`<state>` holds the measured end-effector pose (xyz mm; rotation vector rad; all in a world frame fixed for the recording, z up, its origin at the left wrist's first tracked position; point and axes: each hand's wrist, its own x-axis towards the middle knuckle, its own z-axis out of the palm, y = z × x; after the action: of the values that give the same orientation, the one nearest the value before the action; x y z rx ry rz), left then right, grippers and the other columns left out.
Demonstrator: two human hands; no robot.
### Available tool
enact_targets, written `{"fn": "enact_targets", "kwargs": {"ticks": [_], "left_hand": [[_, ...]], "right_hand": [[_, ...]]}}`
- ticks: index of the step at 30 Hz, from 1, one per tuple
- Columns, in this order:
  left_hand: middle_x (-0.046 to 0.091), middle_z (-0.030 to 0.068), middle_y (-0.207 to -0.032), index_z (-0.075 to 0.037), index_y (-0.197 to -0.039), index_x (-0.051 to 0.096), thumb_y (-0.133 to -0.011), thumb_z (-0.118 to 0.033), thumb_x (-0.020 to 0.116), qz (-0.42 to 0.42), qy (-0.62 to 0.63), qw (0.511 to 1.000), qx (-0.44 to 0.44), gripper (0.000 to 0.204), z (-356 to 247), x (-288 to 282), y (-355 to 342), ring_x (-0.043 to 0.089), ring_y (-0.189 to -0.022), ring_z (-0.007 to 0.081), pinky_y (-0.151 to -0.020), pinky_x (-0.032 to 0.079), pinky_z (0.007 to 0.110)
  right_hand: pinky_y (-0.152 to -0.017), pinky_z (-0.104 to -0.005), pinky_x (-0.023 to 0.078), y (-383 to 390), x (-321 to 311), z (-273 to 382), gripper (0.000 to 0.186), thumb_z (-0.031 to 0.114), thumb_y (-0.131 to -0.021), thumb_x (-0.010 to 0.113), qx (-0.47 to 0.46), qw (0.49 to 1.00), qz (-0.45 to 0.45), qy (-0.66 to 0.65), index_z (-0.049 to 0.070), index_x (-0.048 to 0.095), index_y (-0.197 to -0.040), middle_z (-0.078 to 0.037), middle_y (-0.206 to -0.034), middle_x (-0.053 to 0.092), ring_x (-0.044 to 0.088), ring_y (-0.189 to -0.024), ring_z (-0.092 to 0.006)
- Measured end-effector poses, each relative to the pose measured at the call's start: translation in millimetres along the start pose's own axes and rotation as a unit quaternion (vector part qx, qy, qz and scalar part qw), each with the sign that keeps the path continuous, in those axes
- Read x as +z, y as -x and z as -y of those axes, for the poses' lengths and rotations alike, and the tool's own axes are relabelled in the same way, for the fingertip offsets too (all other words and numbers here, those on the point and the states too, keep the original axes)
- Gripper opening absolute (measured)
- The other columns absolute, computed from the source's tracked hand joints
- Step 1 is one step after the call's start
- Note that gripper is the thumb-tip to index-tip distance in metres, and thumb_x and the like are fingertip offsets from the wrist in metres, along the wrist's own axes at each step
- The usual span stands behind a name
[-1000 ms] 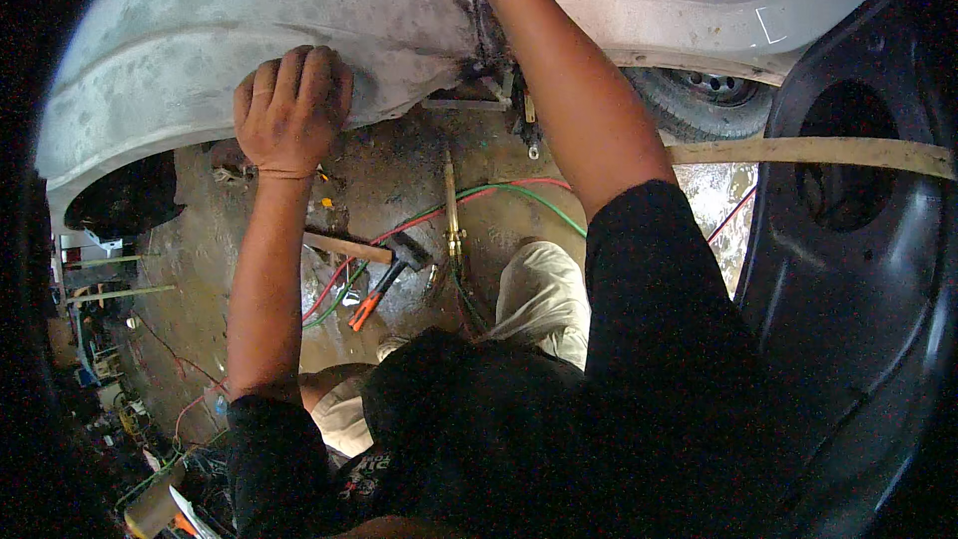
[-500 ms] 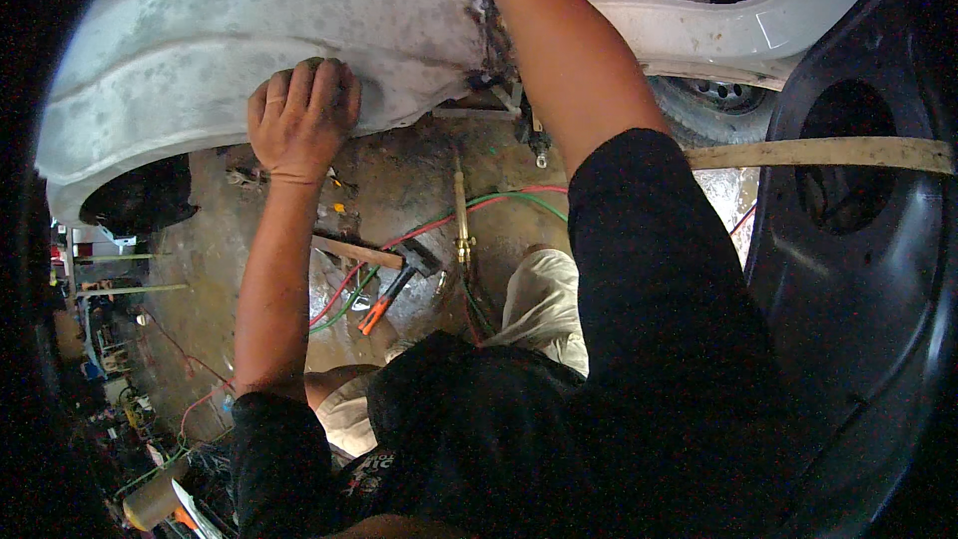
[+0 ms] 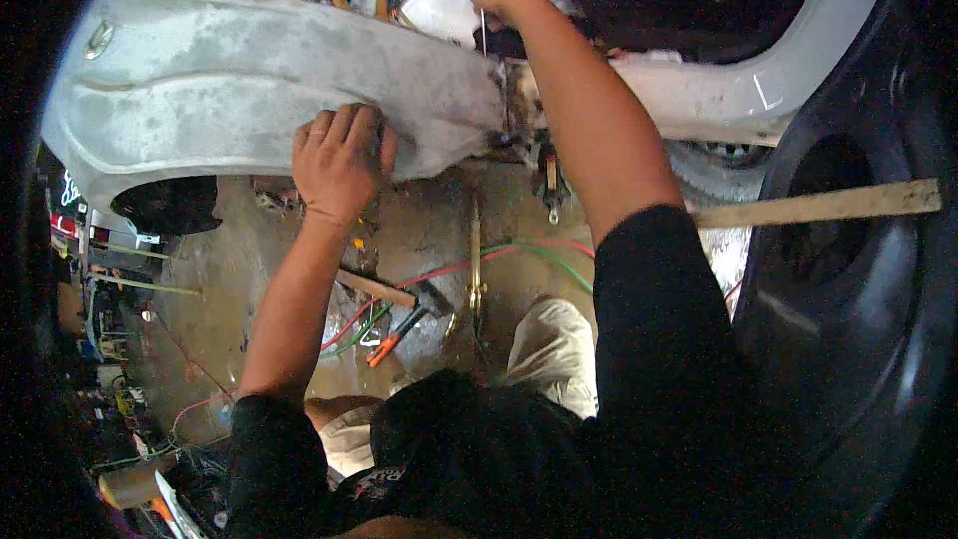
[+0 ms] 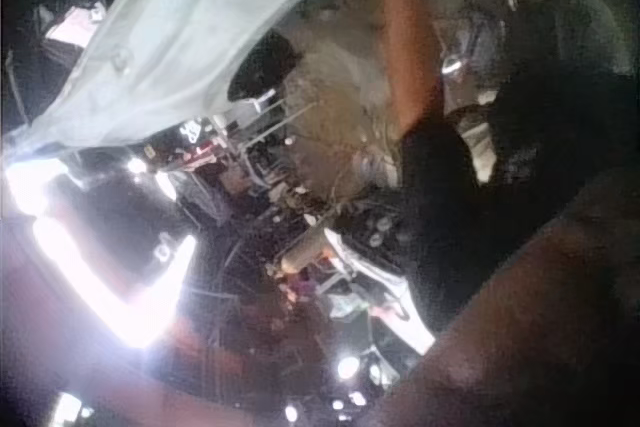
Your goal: The person aligns a white car fender to the vehicle frame, secures it with a clamp, and then uses a welding torch to weld the seam. The person repeatedly adjusts the fender position and welds different sections of the seam.
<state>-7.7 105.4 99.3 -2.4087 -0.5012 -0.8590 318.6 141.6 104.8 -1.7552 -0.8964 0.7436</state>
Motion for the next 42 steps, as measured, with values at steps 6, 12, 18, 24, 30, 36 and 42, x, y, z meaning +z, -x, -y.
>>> {"fn": "enact_targets", "kwargs": {"ticks": [6, 12, 18, 24, 30, 36, 42], "left_hand": [[0.068, 0.0137, -0.118, -0.007, -0.127, 0.064, -0.089, -0.015, 0.066, 0.067, 0.233, 0.969, 0.054, 0.039, -12, 1, -110, 0.063, -0.11, 0.0368, -0.094, 0.054, 0.048], [0.057, 0.0109, -0.145, -0.015, -0.141, 0.058, -0.087, -0.011, 0.066, 0.156, 0.127, 0.966, 0.163, 0.055, -13, 78, -210, 0.061, -0.127, 0.0336, -0.097, 0.057, 0.047], [0.061, 0.008, -0.134, -0.014, -0.128, 0.065, -0.091, -0.015, 0.063, 0.191, 0.088, 0.962, 0.177, 0.037, 14, 113, -211, 0.067, -0.114, 0.0311, -0.089, 0.06, 0.045], [0.061, 0.0068, -0.14, -0.019, -0.142, 0.061, -0.087, -0.01, 0.066, 0.222, 0.084, 0.959, 0.151, 0.057, -15, 109, -218, 0.071, -0.109, 0.0317, -0.087, 0.061, 0.048], [0.065, 0.0089, -0.135, -0.016, -0.137, 0.064, -0.089, -0.009, 0.064, 0.235, 0.092, 0.959, 0.132, 0.048, -10, 105, -221, 0.072, -0.109, 0.0335, -0.086, 0.061, 0.049], [0.063, 0.0111, -0.14, -0.014, -0.135, 0.065, -0.091, -0.007, 0.063, 0.275, 0.083, 0.952, 0.106, 0.045, 0, 106, -222, 0.069, -0.119, 0.0333, -0.094, 0.059, 0.047], [0.054, 0.0115, -0.152, -0.017, -0.141, 0.062, -0.087, -0.005, 0.068, 0.319, 0.066, 0.938, 0.117, 0.056, -3, 104, -226, 0.063, -0.128, 0.0327, -0.102, 0.056, 0.047]], "right_hand": [[-0.05, -0.0436, 0.051, -8, -8, 3, 0.063, 0.046, -0.095, 0.072, 0.01, 1.0, 0.006, 0.015, -0.015, 0.062, -0.109, -0.018, -0.08, 0.07, 0.065, -0.057, -0.0259], [-0.078, -0.0455, 0.058, -10, -10, -38, 0.043, 0.021, -0.09, 0.071, -0.177, 0.981, -0.077, 0.006, -0.014, 0.062, -0.114, -0.03, -0.11, 0.071, 0.073, -0.094, -0.0345], [-0.082, -0.0469, 0.059, 37, -37, 28, 0.052, 0.017, -0.085, 0.073, -0.089, 0.947, -0.057, 0.303, -0.006, 0.06, -0.131, -0.029, -0.121, 0.07, 0.075, -0.094, -0.0388], [-0.088, -0.0476, 0.059, -56, -101, 140, 0.049, 0.031, -0.092, 0.065, -0.124, 0.841, -0.238, 0.47, -0.007, 0.069, -0.123, -0.026, -0.116, 0.073, 0.074, -0.106, -0.0351], [-0.113, -0.0529, 0.038, -177, -116, 64, 0.066, 0.057, -0.097, 0.052, -0.021, 0.792, -0.192, 0.58, 0.005, 0.068, -0.134, -0.019, -0.147, 0.057, 0.048, -0.141, -0.0375], [-0.107, -0.049, 0.047, -156, -112, 70, 0.069, 0.062, -0.089, 0.066, -0.007, 0.818, -0.247, 0.519, 0.006, 0.071, -0.129, -0.015, -0.143, 0.063, 0.058, -0.133, -0.0354], [-0.1, -0.0458, 0.054, -154, -174, 76, 0.063, 0.057, -0.081, 0.079, 0.024, 0.871, -0.243, 0.427, 0.006, 0.076, -0.119, -0.018, -0.132, 0.069, 0.067, -0.121, -0.0348]]}}
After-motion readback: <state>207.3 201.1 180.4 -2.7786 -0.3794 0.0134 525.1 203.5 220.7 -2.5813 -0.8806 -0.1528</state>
